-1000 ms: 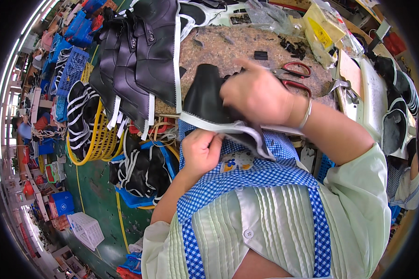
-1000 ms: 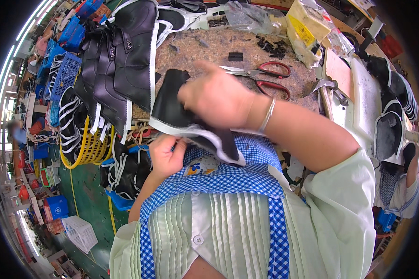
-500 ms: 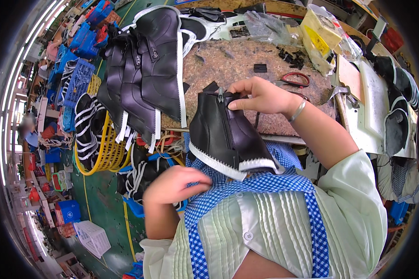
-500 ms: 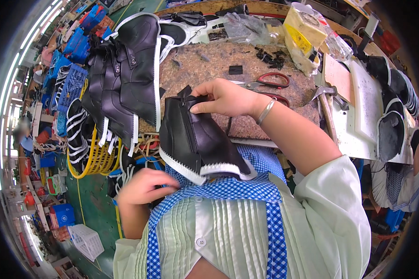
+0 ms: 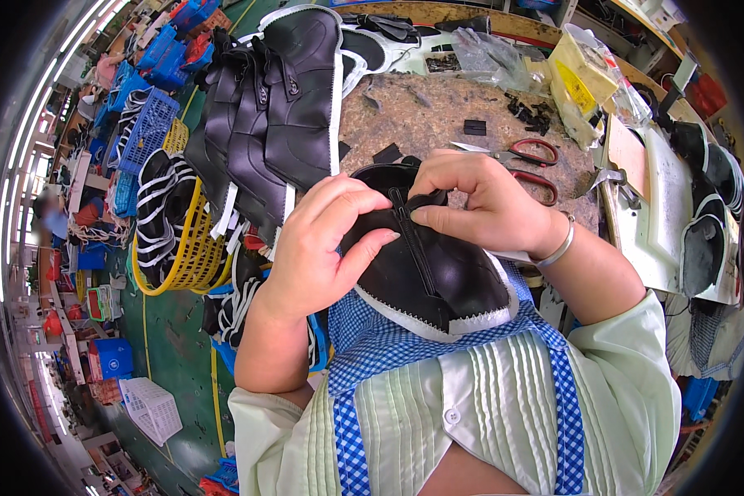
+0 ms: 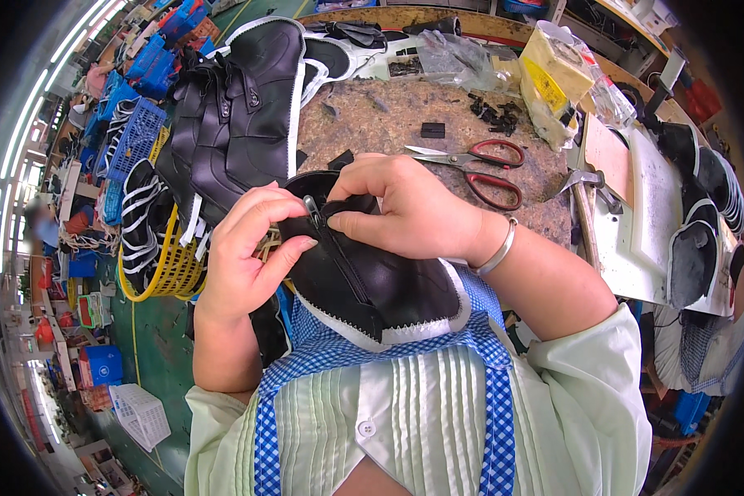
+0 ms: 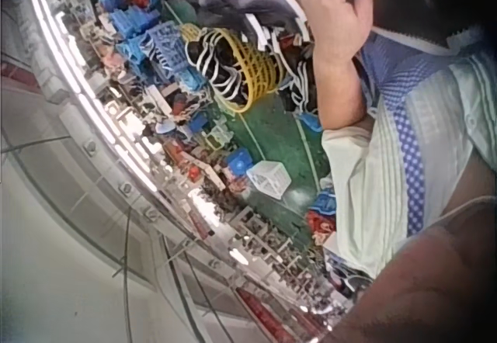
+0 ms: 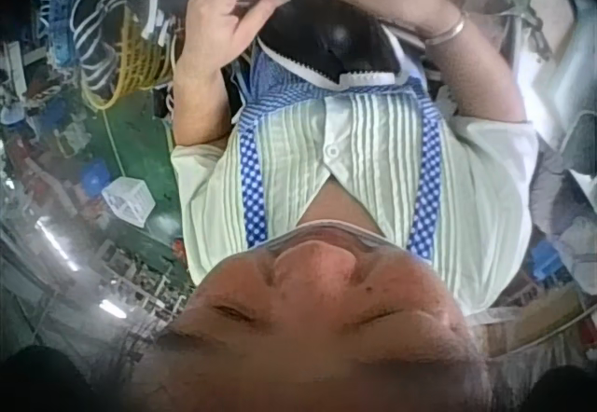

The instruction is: The person assembles boot uppers by peeling adhesive strips, attaching and pressing furry linings and zipper sections together by hand, and trimming excess material with scissors.

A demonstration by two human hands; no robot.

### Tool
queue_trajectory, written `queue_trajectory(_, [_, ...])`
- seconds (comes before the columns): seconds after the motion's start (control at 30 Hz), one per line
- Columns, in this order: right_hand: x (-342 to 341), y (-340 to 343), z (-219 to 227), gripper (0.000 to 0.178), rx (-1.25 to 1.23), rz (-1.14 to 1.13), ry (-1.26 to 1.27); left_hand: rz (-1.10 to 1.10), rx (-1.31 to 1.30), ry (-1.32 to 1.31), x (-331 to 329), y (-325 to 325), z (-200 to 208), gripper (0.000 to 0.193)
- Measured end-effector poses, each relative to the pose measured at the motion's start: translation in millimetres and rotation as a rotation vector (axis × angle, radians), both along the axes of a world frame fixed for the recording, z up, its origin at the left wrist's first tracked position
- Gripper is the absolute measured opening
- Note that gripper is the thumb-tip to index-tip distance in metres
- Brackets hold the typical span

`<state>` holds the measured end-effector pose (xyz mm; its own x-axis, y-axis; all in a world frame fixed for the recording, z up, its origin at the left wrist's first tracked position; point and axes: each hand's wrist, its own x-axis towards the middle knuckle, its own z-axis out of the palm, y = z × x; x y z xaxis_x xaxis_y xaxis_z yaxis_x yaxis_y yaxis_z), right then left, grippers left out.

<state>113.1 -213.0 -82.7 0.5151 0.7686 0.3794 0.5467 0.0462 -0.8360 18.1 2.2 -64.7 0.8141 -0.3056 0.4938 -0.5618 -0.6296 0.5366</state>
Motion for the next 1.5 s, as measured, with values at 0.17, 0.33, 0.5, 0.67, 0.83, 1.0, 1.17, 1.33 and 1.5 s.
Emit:
queue_trajectory(0.17, [-12, 6, 10, 0.014, -0.03, -0.087, 0.0, -0.035, 0.018, -0.126, -1, 2, 2, 0.028])
queue_trajectory(0.33, [2, -5, 38, 0.041, 0.263, -0.601, -0.572, 0.469, -0.205, -0.401, -28, 8, 4, 0.026])
queue_trajectory(0.5, [6, -3, 7, 0.055, 0.308, -0.348, 0.361, 0.494, -0.684, -0.245, -44, -29, -27, 0.028])
queue_trajectory(0.67, [-7, 8, -62, 0.034, 0.31, -0.193, 0.928, 0.033, -0.22, 0.621, -49, -35, -11, 0.02])
queue_trajectory(0.83, [-6, -13, -70, 0.019, 0.189, 0.164, 0.736, 0.035, -0.192, 0.084, -19, -20, 31, 0.014])
queue_trajectory(1.0, [-19, -26, -58, 0.022, 0.031, 0.131, 0.441, 0.005, 0.501, 0.569, 45, -18, 27, 0.026])
queue_trajectory(1.17, [-5, -76, -58, 0.022, -0.134, -0.241, 0.116, 0.009, 0.247, 0.557, 45, -15, 10, 0.04])
queue_trajectory(1.33, [34, -108, -82, 0.032, -0.791, -0.808, -0.683, 0.066, -0.112, 0.656, 34, -17, 3, 0.04])
queue_trajectory(1.5, [28, -111, -67, 0.033, -0.638, -0.674, -0.619, -0.037, 0.017, 0.47, 23, -16, 11, 0.015])
